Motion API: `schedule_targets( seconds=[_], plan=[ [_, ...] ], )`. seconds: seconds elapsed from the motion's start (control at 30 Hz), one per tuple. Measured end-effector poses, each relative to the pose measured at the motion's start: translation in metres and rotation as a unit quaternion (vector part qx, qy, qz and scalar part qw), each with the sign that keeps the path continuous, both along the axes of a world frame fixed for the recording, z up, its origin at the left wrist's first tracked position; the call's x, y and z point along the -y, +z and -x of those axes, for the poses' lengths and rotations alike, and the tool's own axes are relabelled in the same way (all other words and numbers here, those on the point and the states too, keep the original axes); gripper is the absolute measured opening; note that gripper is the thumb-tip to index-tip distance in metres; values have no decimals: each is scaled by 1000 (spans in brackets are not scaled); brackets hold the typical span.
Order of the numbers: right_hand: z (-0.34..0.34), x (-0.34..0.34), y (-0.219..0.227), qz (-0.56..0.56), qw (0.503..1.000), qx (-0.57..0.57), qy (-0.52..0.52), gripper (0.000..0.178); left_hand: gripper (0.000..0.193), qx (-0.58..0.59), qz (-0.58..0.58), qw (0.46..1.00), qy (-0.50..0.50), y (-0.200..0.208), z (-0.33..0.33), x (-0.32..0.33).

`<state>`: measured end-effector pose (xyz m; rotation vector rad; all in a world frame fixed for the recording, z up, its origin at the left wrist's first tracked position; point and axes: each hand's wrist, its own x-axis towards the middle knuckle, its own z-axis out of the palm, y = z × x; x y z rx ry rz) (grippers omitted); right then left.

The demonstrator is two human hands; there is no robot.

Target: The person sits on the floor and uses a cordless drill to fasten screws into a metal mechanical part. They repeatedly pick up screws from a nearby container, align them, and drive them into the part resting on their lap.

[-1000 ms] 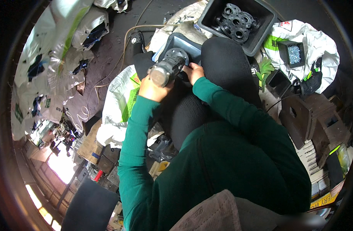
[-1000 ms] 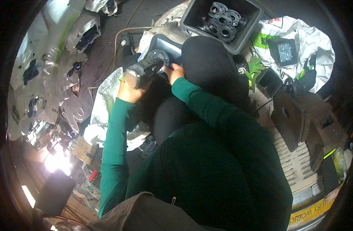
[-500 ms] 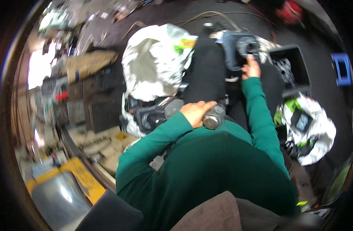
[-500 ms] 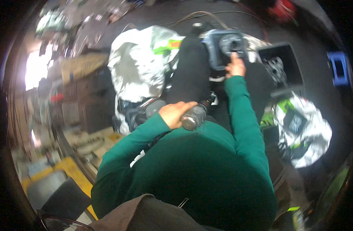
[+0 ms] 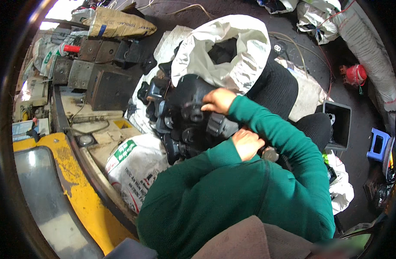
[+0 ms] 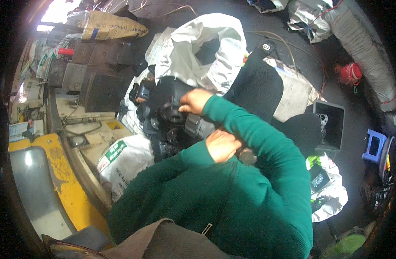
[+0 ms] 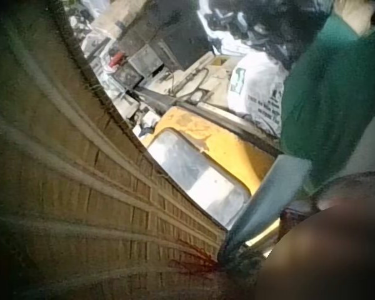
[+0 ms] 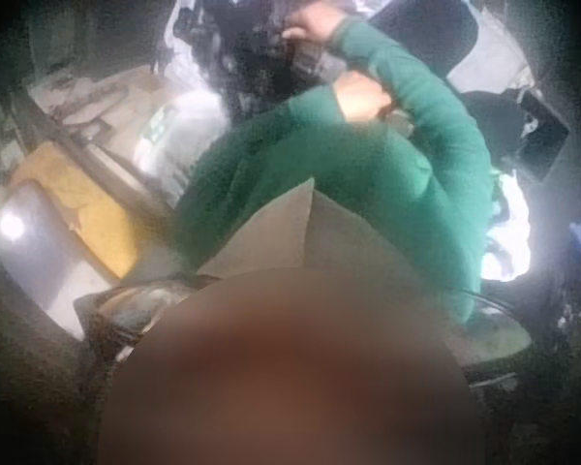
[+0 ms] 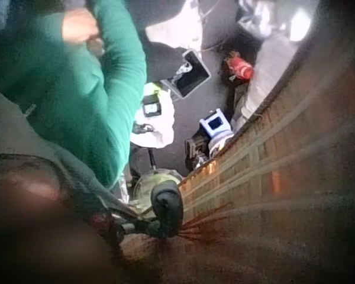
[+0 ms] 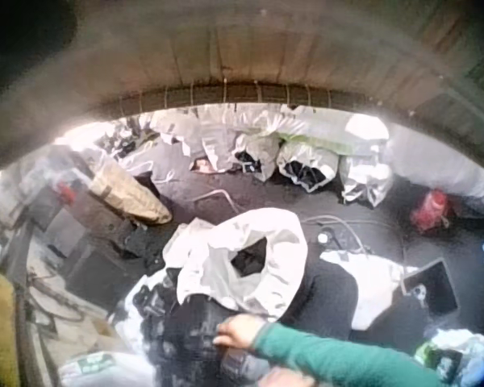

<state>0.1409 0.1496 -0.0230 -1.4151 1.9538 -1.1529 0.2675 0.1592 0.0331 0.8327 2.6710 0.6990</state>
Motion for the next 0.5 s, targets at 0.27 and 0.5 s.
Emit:
schedule_targets(
  seconds=[0.27,0.5],
  plan=[
    [12,-44,-24,-20,978,199,-59,28,22,155,-372,853,330,-1,111,154],
    [5,-173,3,42,787,370,-492,23,20,180,38,923,338,-209,267,161]
  ],
)
